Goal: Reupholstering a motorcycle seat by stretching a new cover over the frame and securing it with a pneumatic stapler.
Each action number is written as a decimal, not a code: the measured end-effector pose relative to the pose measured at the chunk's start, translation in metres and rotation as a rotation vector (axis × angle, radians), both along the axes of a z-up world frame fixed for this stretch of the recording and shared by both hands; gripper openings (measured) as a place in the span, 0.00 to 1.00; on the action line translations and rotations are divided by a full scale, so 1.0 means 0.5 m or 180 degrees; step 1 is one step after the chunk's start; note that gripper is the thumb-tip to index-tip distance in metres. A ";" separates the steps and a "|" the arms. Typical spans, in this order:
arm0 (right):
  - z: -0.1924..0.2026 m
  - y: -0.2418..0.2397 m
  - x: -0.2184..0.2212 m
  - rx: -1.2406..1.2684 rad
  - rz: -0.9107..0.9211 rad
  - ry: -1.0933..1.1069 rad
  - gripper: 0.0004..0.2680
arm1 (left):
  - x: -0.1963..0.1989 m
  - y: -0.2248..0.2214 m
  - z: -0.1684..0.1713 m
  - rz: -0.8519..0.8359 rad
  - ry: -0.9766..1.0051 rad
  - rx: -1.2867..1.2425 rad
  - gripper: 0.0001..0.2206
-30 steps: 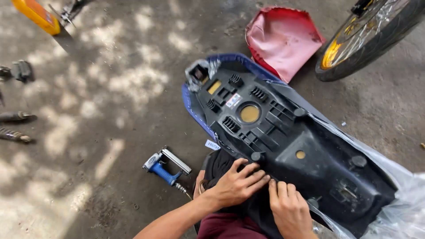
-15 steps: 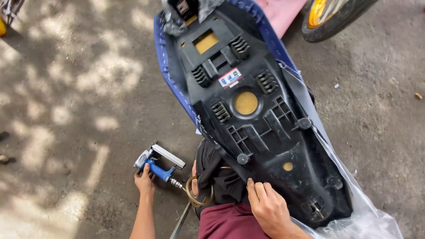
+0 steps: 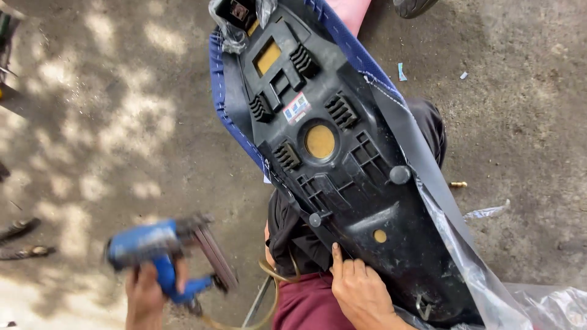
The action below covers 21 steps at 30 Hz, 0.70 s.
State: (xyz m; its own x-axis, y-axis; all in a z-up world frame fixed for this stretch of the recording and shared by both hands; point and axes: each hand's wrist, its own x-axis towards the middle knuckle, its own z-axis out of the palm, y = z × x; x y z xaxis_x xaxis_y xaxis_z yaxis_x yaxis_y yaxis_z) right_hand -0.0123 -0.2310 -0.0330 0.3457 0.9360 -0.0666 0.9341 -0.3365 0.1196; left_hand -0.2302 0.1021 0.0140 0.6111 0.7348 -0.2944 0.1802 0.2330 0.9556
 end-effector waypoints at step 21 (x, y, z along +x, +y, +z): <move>-0.063 -0.044 0.006 -0.0200 0.0001 0.1093 0.23 | 0.329 -0.336 0.065 -0.2916 0.3254 0.0729 0.41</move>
State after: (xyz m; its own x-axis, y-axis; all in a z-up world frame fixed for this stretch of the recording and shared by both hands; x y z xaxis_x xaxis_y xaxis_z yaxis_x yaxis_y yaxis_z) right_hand -0.0095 -0.2529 -0.0647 0.2928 0.9265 -0.2363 0.9235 -0.3380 -0.1812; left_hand -0.0658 -0.0658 0.0466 0.4848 0.2863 -0.8264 0.8159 -0.4883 0.3095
